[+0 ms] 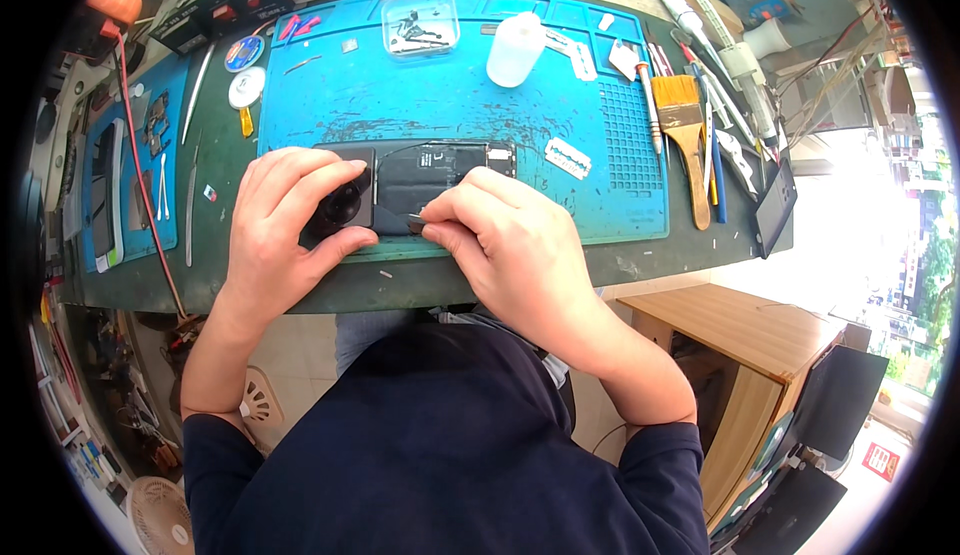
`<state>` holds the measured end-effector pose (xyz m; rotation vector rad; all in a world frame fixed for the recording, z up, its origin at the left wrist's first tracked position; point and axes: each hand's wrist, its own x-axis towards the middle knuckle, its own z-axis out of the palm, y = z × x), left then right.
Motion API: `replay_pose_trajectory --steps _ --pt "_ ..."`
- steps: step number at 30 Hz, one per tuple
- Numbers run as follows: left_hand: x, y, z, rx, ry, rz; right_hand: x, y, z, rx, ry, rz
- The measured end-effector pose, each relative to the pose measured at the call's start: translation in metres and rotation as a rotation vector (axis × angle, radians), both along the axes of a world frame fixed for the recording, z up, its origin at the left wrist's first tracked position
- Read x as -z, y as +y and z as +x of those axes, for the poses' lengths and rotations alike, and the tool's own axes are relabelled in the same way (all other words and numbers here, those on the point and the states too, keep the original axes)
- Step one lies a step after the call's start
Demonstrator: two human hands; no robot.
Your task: The person repairs a smartphone by applying adhesive to the internal frame and carefully placing small components. They use tweezers to position a small metal piece and a small orange tool to press down on the internal parts. The person also uses a liquid from a bottle to assist in the assembly process.
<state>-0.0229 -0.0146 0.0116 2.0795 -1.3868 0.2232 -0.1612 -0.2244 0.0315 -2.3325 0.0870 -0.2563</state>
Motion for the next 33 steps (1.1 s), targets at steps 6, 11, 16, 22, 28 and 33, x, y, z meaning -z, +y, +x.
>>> replay_pose_trajectory --steps 6,11,16,22,28,33 --pt "0.000 0.000 0.000 0.002 -0.002 0.011 -0.005 0.002 0.003 -0.008 0.047 -0.080" --pt "-0.003 -0.002 -0.001 0.028 -0.020 -0.010 0.004 -0.003 0.000 -0.074 -0.039 -0.047" --pt "-0.001 -0.007 -0.012 0.149 -0.048 -0.049 0.010 -0.005 -0.004 -0.134 -0.189 -0.135" --pt "0.007 -0.019 -0.022 0.227 -0.006 -0.127 0.015 -0.005 -0.006 -0.168 -0.300 -0.159" --pt "0.003 -0.024 -0.025 0.267 -0.222 -0.140 0.019 -0.005 -0.007 -0.154 -0.363 -0.173" --pt "0.006 -0.024 -0.025 0.319 -0.352 -0.139 0.015 -0.007 -0.017 -0.100 -0.433 -0.148"
